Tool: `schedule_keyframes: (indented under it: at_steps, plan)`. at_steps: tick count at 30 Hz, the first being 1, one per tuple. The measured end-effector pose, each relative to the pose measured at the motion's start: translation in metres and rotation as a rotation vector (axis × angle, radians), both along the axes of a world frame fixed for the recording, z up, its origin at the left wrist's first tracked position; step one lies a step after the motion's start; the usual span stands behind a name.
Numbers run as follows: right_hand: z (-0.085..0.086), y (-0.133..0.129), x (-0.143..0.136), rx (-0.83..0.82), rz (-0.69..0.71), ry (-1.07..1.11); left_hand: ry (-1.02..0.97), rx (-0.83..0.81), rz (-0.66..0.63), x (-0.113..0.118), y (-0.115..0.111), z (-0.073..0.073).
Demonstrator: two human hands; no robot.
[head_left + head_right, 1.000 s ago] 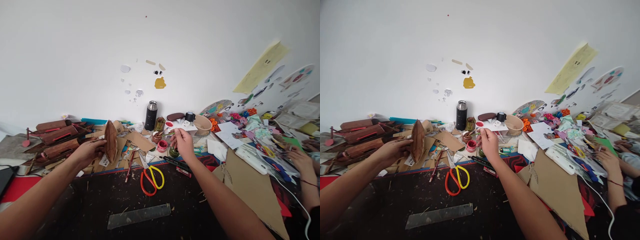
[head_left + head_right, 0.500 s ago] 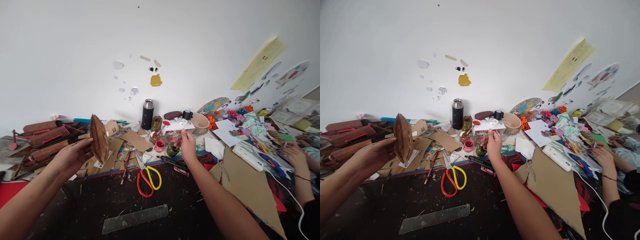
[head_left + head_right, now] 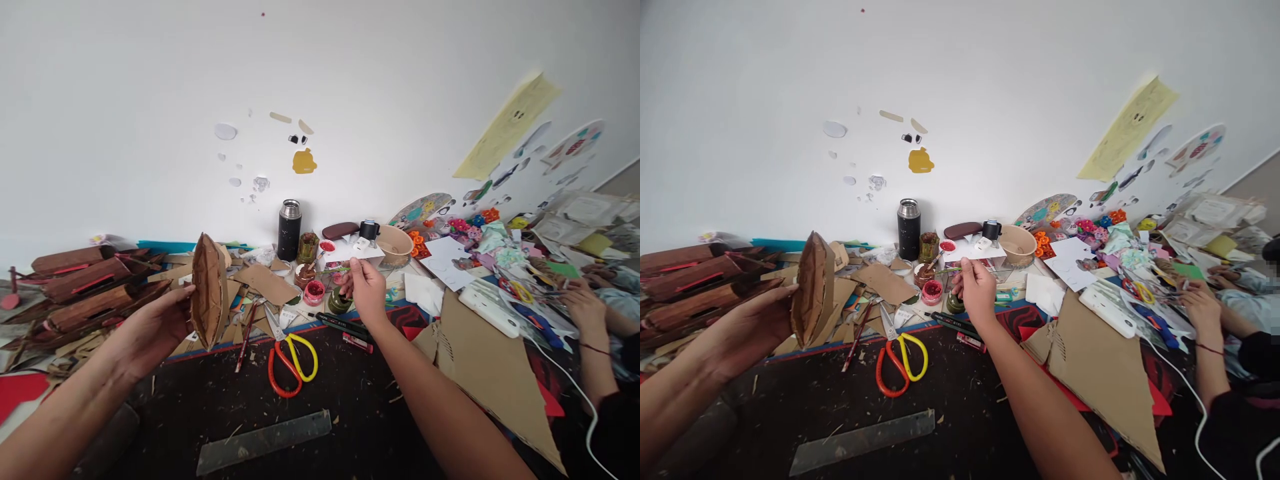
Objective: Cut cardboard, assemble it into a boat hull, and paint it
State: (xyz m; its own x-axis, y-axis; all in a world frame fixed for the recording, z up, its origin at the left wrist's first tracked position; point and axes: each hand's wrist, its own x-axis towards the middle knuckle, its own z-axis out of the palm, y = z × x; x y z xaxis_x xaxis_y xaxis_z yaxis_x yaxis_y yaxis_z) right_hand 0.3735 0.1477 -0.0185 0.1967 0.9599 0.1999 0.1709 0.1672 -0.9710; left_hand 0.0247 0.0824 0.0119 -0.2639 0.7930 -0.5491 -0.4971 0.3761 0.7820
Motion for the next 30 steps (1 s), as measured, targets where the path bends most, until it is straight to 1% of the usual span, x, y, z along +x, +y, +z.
schedule_keyframes:
  at_steps: [2, 6, 8, 13, 16, 19, 24, 27, 30]
  plan:
    - [-0.002, 0.000, -0.001, -0.006, 0.016, 0.005, -0.022, -0.012, -0.015, 0.001, -0.002, -0.002]
    - [-0.004, 0.001, -0.005, -0.009, 0.042, -0.021, -0.082, -0.034, -0.101, 0.003, -0.008, -0.009]
    - [-0.005, 0.003, -0.008, -0.014, 0.074, -0.037, -0.077, -0.034, -0.120, 0.005, -0.012, -0.009]
    - [-0.014, 0.011, -0.014, -0.025, 0.166, -0.105, -0.056, -0.048, -0.131, 0.016, -0.024, -0.002]
    - [-0.020, 0.014, -0.015, -0.025, 0.168, -0.132, -0.068, -0.081, -0.117, 0.021, -0.029, 0.003]
    - [-0.022, 0.016, -0.016, -0.011, 0.167, -0.172, -0.092, -0.074, -0.144, 0.023, -0.032, 0.004]
    - [-0.024, 0.017, -0.023, -0.003, 0.207, -0.364, -0.139, -0.088, -0.210, 0.024, -0.034, -0.004]
    - [-0.023, 0.017, -0.027, 0.031, 0.213, -0.469, -0.162, -0.086, -0.213, 0.024, -0.035, -0.009]
    - [-0.019, 0.016, -0.024, 0.067, 0.180, -0.487, -0.163, -0.081, -0.199, 0.025, -0.037, -0.010]
